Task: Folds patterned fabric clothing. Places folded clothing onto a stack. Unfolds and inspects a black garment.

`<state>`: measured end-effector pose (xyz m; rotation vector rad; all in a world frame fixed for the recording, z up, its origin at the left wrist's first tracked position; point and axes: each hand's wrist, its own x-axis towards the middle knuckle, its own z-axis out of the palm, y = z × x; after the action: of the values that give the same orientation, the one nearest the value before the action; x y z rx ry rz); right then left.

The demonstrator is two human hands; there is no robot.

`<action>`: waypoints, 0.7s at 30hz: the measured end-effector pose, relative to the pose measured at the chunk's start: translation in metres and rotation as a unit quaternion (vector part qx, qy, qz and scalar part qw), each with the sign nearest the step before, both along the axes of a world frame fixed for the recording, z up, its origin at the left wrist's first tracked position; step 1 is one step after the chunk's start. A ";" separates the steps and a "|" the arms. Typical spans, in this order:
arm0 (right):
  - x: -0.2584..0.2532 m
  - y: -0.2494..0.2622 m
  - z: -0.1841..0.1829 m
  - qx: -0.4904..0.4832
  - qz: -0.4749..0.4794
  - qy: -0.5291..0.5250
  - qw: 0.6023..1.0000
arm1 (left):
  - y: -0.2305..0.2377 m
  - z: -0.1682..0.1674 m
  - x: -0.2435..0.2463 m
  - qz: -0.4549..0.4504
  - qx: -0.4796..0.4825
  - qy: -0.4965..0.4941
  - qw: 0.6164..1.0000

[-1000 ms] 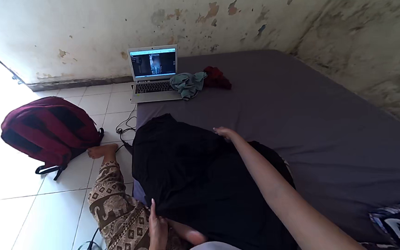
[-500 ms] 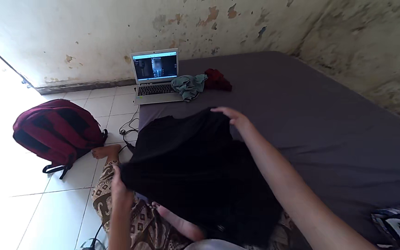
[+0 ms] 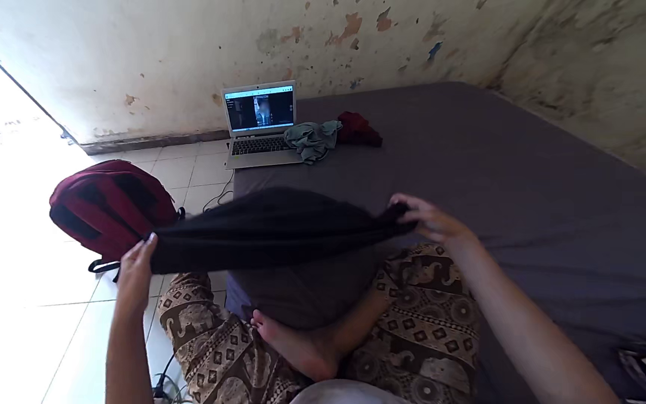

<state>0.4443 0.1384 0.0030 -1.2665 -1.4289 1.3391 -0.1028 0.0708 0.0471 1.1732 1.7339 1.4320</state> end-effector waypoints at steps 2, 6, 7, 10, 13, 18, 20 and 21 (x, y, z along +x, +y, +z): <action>0.004 -0.013 -0.030 -0.066 0.064 -0.057 0.994 | -0.009 -0.029 -0.001 -0.013 -0.035 0.020 0.999; 0.006 -0.027 -0.050 -0.168 0.189 -0.181 0.950 | -0.020 -0.056 -0.006 -0.004 -0.094 0.005 0.996; 0.003 -0.027 -0.046 -0.193 0.202 -0.206 0.938 | -0.020 -0.058 -0.008 0.013 -0.091 -0.005 0.996; -0.005 -0.025 -0.030 -0.244 0.179 -0.261 0.917 | -0.015 -0.059 -0.014 0.062 -0.086 -0.046 0.993; -0.005 -0.014 -0.021 -0.232 0.131 -0.334 0.904 | -0.009 -0.062 -0.021 0.078 -0.077 -0.102 0.989; -0.019 -0.001 0.010 -0.156 0.251 -0.496 0.817 | -0.005 -0.064 -0.020 0.044 -0.059 -0.120 0.990; -0.027 0.001 0.021 -0.128 0.313 -0.502 0.796 | -0.002 -0.064 -0.020 0.032 -0.053 -0.110 0.992; -0.027 0.001 0.025 -0.110 0.333 -0.484 0.802 | 0.000 -0.065 -0.022 0.030 -0.050 -0.101 0.993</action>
<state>0.4171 0.1397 0.0280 -1.8305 -2.6890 1.3419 -0.1253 0.0710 -0.0182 0.8985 1.6912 1.4269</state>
